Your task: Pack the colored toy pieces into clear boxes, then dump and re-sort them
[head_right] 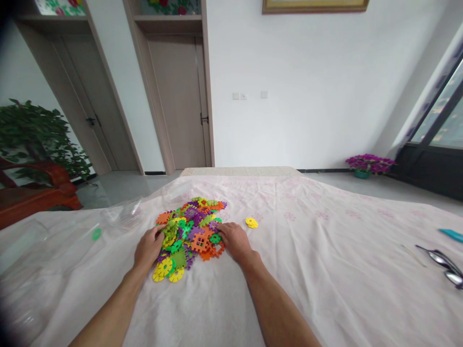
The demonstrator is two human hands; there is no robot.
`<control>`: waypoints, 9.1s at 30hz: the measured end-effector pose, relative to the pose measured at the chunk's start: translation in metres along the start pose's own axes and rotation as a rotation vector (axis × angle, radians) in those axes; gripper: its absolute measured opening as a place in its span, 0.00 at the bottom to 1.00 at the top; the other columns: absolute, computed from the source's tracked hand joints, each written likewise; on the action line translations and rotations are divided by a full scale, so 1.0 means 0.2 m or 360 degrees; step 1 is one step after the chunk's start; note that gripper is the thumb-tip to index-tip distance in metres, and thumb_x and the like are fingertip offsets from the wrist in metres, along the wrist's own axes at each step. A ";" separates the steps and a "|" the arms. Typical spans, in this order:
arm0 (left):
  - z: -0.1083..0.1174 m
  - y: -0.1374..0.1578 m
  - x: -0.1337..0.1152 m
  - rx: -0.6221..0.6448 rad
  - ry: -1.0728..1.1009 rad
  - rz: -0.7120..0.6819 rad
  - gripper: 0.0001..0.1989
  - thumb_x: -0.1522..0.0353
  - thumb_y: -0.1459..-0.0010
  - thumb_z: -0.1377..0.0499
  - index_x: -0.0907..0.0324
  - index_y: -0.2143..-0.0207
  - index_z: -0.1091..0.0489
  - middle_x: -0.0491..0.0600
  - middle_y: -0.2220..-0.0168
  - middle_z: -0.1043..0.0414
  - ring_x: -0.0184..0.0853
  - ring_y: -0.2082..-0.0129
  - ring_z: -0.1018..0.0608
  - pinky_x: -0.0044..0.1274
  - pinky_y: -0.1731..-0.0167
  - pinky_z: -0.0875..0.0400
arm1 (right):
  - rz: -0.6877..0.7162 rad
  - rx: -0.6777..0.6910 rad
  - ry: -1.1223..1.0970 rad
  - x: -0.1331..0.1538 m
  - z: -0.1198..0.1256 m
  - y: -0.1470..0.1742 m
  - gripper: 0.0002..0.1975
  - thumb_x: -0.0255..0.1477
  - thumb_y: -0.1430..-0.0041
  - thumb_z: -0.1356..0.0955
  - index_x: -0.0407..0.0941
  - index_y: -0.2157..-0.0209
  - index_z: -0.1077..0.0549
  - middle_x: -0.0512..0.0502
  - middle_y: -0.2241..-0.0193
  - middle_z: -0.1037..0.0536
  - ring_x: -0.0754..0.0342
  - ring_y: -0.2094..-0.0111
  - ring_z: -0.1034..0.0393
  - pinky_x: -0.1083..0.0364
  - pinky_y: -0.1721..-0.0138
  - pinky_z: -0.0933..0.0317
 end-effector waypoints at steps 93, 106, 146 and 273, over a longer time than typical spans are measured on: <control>0.01 0.00 -0.01 0.0001 0.0001 0.0001 0.19 0.67 0.37 0.50 0.54 0.46 0.29 0.52 0.48 0.25 0.40 0.49 0.25 0.29 0.49 0.33 | -0.1279 -0.1148 -0.1448 -0.44 0.12 0.05 0.21 0.38 0.57 0.26 0.40 0.62 0.23 0.45 0.72 0.20 0.54 0.75 0.27 0.58 0.75 0.36; 0.01 0.01 -0.02 0.0006 -0.0008 0.0002 0.19 0.66 0.37 0.51 0.54 0.46 0.29 0.52 0.48 0.26 0.40 0.49 0.24 0.29 0.50 0.33 | -0.1066 -0.0920 -0.0525 -0.41 0.14 0.07 0.18 0.27 0.49 0.36 0.46 0.57 0.21 0.45 0.60 0.18 0.48 0.59 0.26 0.51 0.57 0.34; 0.02 0.01 -0.03 0.0018 -0.0019 0.0006 0.19 0.67 0.37 0.50 0.54 0.46 0.29 0.52 0.48 0.25 0.40 0.49 0.24 0.28 0.50 0.32 | -0.0524 -0.0200 -0.0066 -0.05 0.01 -0.05 0.09 0.34 0.42 0.31 0.46 0.65 0.19 0.46 0.65 0.18 0.50 0.59 0.27 0.55 0.56 0.40; 0.02 0.02 -0.04 0.0027 -0.0034 -0.0007 0.19 0.67 0.36 0.51 0.54 0.46 0.29 0.52 0.47 0.25 0.40 0.48 0.24 0.28 0.49 0.33 | -0.0139 -0.0041 -0.0445 0.06 -0.06 -0.05 0.28 0.24 0.52 0.28 0.48 0.46 0.26 0.47 0.62 0.21 0.50 0.57 0.30 0.52 0.52 0.37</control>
Point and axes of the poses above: each hand's wrist, its own y-axis away from the middle knuckle, its own z-axis out of the back of the hand, x = y × z, the point moved 3 cm from there along -y, towards the middle knuckle
